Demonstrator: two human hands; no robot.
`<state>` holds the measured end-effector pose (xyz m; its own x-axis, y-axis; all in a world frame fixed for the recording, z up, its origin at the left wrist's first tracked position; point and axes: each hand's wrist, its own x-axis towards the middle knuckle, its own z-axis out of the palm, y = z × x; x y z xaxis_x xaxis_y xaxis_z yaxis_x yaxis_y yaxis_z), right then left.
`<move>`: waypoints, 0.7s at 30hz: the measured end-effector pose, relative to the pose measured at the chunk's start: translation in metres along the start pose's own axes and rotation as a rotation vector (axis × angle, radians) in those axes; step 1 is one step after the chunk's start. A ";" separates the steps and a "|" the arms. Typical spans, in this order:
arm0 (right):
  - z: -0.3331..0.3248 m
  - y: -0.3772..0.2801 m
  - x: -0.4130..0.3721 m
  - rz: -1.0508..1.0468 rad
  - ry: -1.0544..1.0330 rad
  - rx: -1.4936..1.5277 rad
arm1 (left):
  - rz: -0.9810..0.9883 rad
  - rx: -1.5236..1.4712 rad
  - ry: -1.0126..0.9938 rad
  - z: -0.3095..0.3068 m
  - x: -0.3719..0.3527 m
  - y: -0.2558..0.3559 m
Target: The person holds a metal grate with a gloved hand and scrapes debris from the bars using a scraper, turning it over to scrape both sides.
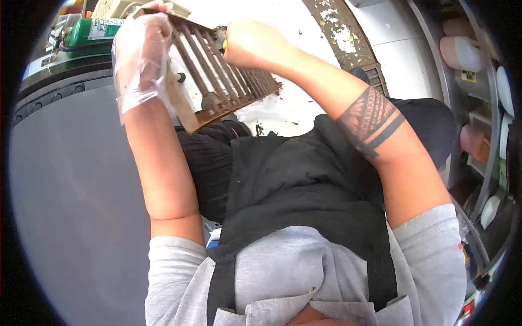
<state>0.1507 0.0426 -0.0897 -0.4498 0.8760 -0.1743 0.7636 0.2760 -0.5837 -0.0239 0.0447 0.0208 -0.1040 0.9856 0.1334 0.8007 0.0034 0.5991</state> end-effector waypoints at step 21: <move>0.051 0.098 0.042 -0.034 0.128 0.826 | -0.417 -0.399 0.013 -0.020 -0.010 -0.007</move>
<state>0.1825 0.0861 -0.1947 -0.3722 0.9243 -0.0842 0.1430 -0.0326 -0.9892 -0.0406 0.0312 0.0310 -0.3721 0.9126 -0.1695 0.4059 0.3242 0.8545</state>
